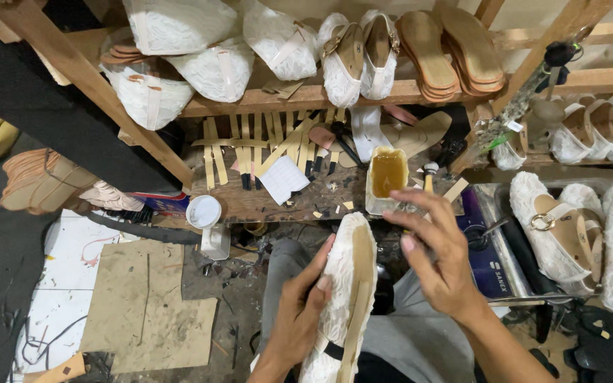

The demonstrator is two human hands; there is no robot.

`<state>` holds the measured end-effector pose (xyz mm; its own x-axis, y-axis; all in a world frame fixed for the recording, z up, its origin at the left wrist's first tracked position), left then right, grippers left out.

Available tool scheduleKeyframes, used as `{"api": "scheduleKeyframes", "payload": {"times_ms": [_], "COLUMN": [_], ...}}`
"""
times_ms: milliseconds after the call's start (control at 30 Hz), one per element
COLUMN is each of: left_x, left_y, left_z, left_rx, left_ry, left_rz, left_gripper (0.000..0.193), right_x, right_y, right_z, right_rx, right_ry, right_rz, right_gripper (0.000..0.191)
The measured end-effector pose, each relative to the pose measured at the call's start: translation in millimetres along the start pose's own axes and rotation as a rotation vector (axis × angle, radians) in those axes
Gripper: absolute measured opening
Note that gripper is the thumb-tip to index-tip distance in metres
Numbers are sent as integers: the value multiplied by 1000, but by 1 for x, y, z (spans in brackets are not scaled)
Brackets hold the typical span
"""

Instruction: The person holds a white lace shoe, applies glue from a container onto the sole and insole area by hand, presses and smooths the glued surfaces, then places the finished shoe onto an upper rack alongside other completed shoes.

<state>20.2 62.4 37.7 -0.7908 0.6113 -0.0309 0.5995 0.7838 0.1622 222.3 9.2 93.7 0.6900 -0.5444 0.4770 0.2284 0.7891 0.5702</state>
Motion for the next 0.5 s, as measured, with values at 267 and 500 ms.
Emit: {"api": "scheduleKeyframes", "payload": {"times_ms": [267, 500], "left_x": [-8, -11], "left_y": [2, 1], "left_z": [-14, -22], "left_rx": [103, 63], "left_ry": [105, -12], "left_rz": [-7, 4], "left_gripper": [58, 57], "right_x": [-10, -25], "right_y": [-24, -38], "right_z": [37, 42], "right_rx": [-53, 27], "right_ry": [294, 188], "right_rz": [48, 143], "right_gripper": [75, 83]}}
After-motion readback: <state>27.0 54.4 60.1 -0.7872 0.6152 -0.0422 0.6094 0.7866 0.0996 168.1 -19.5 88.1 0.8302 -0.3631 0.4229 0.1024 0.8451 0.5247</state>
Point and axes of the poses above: each hand's wrist, its own y-axis towards the middle knuckle, its own x-axis out of the back of the hand, z = x × y, the point moved 8 cm from there along y, towards the middle knuckle, and after that the axes turned 2 degrees about -z, right-handed, at the moved point
